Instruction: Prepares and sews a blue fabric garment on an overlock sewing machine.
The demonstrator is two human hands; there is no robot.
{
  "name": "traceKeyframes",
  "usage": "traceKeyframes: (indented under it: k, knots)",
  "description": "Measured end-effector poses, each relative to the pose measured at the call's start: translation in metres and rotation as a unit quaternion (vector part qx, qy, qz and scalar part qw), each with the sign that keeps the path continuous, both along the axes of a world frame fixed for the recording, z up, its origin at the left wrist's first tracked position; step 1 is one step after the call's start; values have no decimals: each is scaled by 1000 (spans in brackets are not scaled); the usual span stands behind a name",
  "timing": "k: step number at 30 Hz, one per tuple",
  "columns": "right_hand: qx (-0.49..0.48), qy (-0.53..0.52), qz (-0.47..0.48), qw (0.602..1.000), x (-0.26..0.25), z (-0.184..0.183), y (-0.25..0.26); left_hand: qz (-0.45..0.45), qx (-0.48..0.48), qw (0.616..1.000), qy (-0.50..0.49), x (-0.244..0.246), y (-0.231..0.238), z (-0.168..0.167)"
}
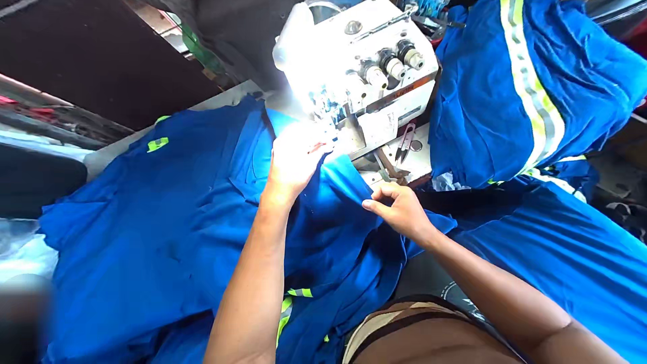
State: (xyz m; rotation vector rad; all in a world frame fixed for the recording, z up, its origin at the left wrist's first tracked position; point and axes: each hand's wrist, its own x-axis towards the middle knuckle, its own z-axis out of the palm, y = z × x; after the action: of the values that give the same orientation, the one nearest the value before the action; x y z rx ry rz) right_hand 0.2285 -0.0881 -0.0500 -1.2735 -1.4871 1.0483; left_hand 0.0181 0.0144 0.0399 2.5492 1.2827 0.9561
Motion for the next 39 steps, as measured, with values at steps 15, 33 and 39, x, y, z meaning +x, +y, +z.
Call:
traceKeyframes:
  k: [15,33,39]
  knots:
    - [-25,0,-36,999,4,16,6,54,-104,992,50,-4,12,23]
    - [114,32,-57,991,-28,39,58,293,-89,951,36,-33,47,0]
    - [39,-125,55,990,36,-6,5,470,211,855,-56,-137,-163,-85]
